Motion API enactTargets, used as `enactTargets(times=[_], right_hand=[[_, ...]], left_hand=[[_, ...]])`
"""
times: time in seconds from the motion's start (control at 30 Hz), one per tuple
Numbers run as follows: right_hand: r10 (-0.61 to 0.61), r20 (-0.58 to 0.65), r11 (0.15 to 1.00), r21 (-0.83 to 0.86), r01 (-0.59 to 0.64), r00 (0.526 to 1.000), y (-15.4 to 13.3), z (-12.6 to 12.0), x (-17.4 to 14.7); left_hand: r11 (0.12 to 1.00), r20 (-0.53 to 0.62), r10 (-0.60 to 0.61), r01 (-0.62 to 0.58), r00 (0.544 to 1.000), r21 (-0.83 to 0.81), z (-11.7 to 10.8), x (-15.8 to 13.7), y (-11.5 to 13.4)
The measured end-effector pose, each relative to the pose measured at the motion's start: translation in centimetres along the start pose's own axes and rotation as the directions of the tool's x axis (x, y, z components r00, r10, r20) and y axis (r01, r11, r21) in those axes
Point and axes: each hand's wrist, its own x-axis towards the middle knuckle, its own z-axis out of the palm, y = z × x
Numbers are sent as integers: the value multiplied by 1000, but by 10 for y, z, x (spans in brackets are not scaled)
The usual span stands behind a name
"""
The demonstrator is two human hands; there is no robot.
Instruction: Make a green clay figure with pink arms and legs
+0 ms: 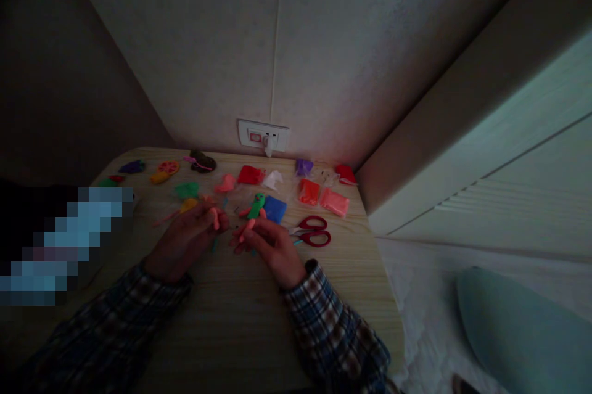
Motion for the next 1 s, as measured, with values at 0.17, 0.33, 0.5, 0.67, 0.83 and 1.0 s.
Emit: enactTargets(times=[0.17, 0.33, 0.5, 0.67, 0.83, 1.0], right_hand=[[25, 10, 1000, 9, -25, 1000, 2, -1, 0], [29, 19, 999, 46, -30, 999, 2, -1, -1], [60, 31, 995, 73, -62, 998, 4, -2, 0], [55, -23, 994, -98, -57, 998, 8, -2, 1], [29, -66, 987, -159, -39, 997, 9, -1, 1], [-1, -26, 991, -132, -3, 1000, 5, -1, 0]], left_hand=[[1000, 15, -4, 4, 1000, 11, 0, 0, -1], [1000, 29, -2, 2, 1000, 5, -5, 2, -5], [999, 43, 45, -45, 998, 4, -4, 3, -6], [1000, 15, 5, -5, 1000, 28, 1, -1, -1], [997, 49, -20, 17, 999, 73, 3, -3, 2], [996, 34, -34, 31, 999, 88, 2, 0, 0]])
